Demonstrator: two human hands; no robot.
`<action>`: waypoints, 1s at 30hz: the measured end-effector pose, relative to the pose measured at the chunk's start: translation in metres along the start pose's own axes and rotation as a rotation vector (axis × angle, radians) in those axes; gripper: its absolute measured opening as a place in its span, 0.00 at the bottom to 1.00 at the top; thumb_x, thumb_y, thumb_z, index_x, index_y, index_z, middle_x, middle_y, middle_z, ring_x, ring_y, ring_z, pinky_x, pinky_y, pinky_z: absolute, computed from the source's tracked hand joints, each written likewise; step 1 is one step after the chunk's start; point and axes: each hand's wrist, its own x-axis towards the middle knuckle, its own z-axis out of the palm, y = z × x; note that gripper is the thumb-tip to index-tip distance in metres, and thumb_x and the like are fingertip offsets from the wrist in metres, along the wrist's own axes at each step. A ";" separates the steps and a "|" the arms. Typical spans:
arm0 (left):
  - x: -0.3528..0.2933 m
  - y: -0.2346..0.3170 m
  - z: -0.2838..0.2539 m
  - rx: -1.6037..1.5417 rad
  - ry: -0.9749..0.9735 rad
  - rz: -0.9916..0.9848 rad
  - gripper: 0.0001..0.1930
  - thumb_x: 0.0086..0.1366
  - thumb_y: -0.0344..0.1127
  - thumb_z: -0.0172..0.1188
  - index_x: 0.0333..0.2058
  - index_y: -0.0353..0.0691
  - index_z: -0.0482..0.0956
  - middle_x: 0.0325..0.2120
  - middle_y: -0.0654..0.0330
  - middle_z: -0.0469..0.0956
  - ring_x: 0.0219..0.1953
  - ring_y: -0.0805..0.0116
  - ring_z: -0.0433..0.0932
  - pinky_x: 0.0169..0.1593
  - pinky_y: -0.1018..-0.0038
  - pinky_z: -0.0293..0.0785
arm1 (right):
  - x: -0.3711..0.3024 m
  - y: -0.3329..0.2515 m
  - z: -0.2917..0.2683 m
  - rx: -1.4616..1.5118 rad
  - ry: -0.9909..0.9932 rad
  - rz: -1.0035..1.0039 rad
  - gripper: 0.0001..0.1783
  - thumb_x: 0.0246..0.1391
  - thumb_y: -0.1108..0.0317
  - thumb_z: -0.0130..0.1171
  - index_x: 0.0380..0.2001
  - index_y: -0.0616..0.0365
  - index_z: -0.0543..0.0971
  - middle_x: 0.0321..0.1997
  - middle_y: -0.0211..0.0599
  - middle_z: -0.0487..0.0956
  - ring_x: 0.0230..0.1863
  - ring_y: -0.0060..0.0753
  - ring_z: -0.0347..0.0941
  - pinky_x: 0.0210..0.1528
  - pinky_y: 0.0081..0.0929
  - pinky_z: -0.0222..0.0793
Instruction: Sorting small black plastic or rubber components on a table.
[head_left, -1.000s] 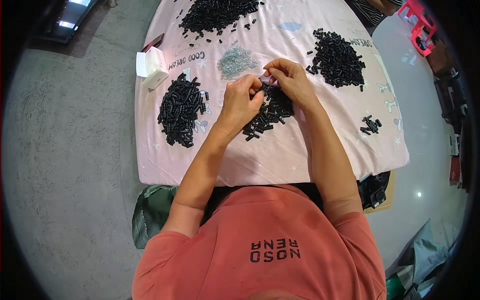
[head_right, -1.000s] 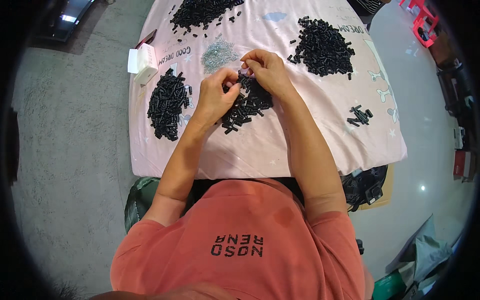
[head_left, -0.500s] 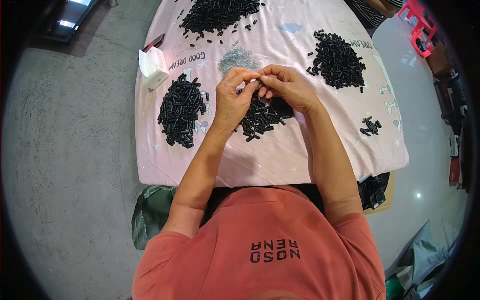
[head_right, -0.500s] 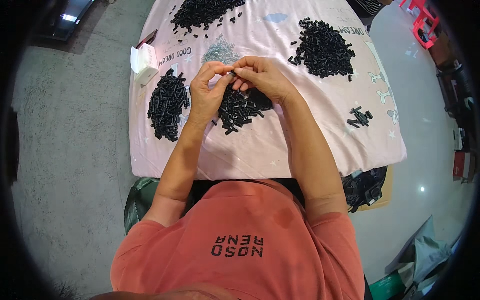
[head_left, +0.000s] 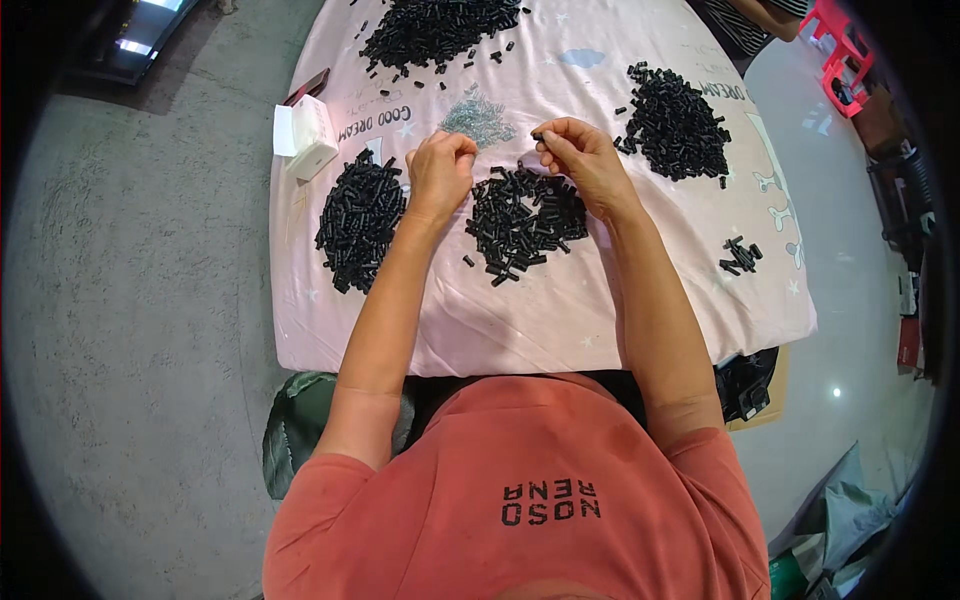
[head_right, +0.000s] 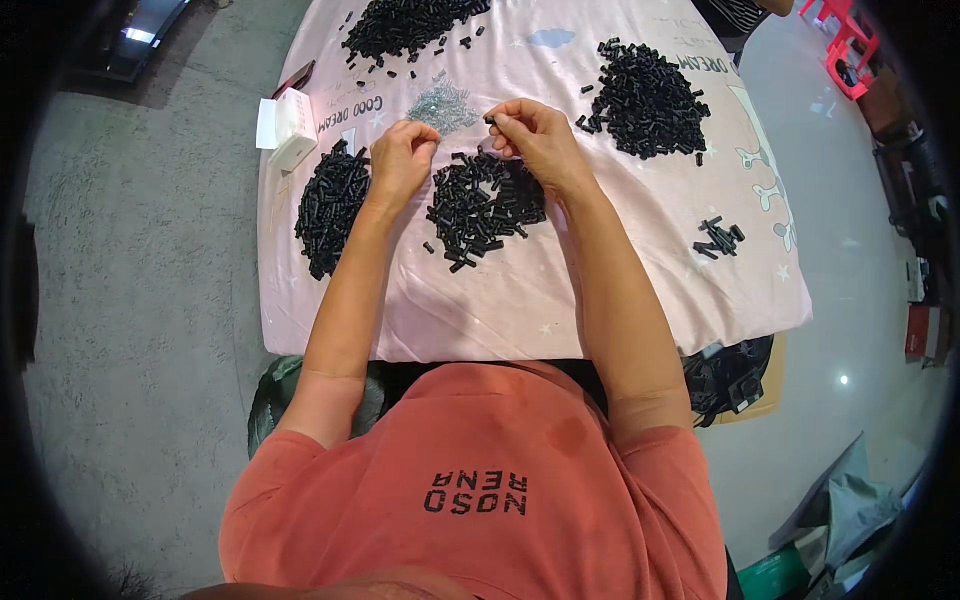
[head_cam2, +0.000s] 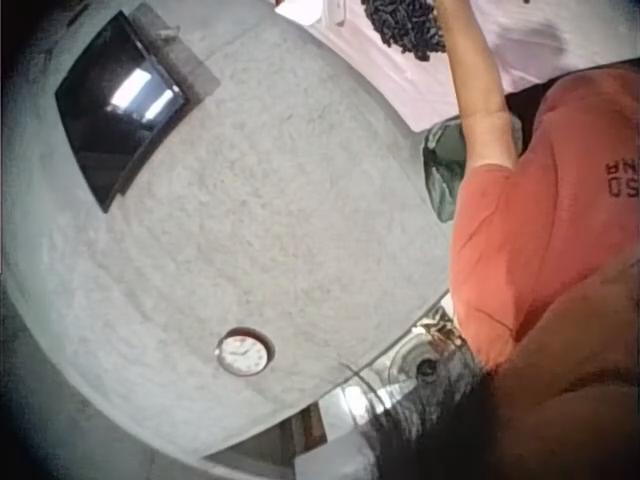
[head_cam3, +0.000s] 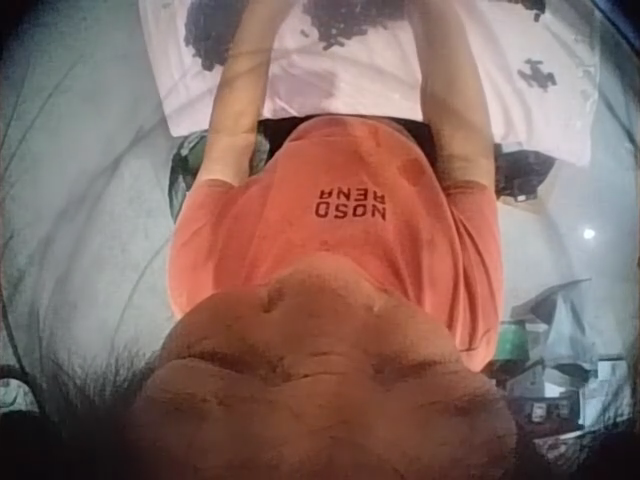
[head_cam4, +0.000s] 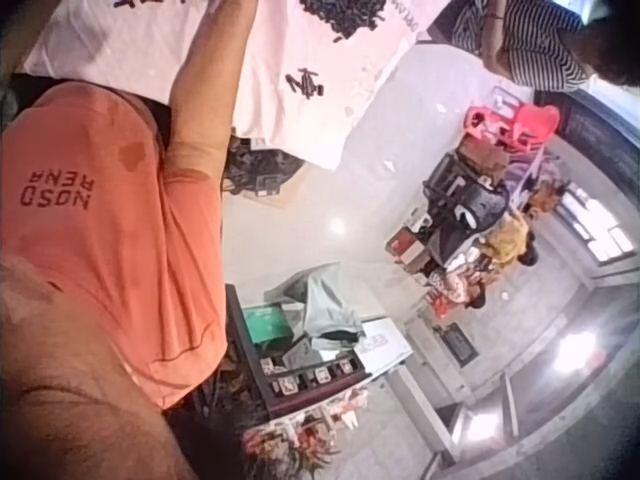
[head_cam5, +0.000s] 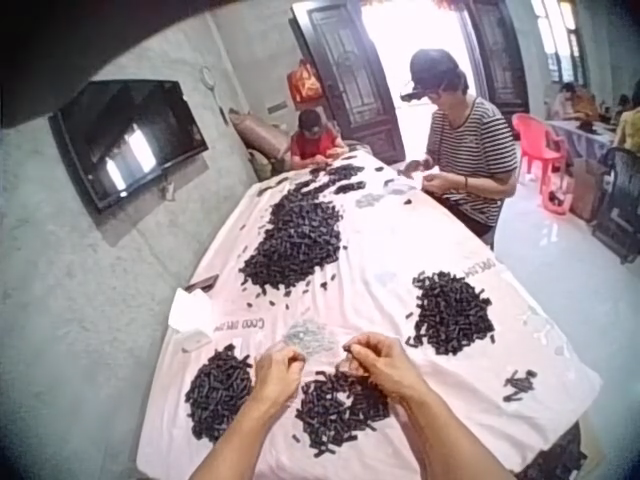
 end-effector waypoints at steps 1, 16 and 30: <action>0.001 0.000 0.001 0.039 -0.006 -0.006 0.03 0.54 0.29 0.61 0.27 0.45 0.82 0.28 0.61 0.79 0.38 0.60 0.78 0.46 0.64 0.66 | 0.000 0.000 -0.001 0.006 -0.002 -0.005 0.07 0.63 0.69 0.56 0.41 0.60 0.78 0.31 0.27 0.78 0.28 0.14 0.71 0.31 0.12 0.67; -0.015 -0.006 -0.003 -0.027 -0.021 -0.043 0.04 0.56 0.29 0.59 0.29 0.44 0.81 0.29 0.61 0.79 0.38 0.60 0.78 0.46 0.61 0.65 | 0.001 0.003 0.001 -0.040 0.007 -0.043 0.06 0.61 0.72 0.57 0.39 0.62 0.79 0.29 0.30 0.79 0.28 0.16 0.74 0.32 0.13 0.71; -0.022 0.054 -0.013 -0.325 0.015 -0.035 0.03 0.59 0.23 0.55 0.32 0.33 0.74 0.26 0.49 0.79 0.30 0.51 0.79 0.35 0.65 0.74 | -0.002 0.004 0.002 -0.065 -0.056 -0.021 0.06 0.59 0.72 0.59 0.38 0.61 0.80 0.31 0.31 0.81 0.31 0.18 0.76 0.35 0.14 0.73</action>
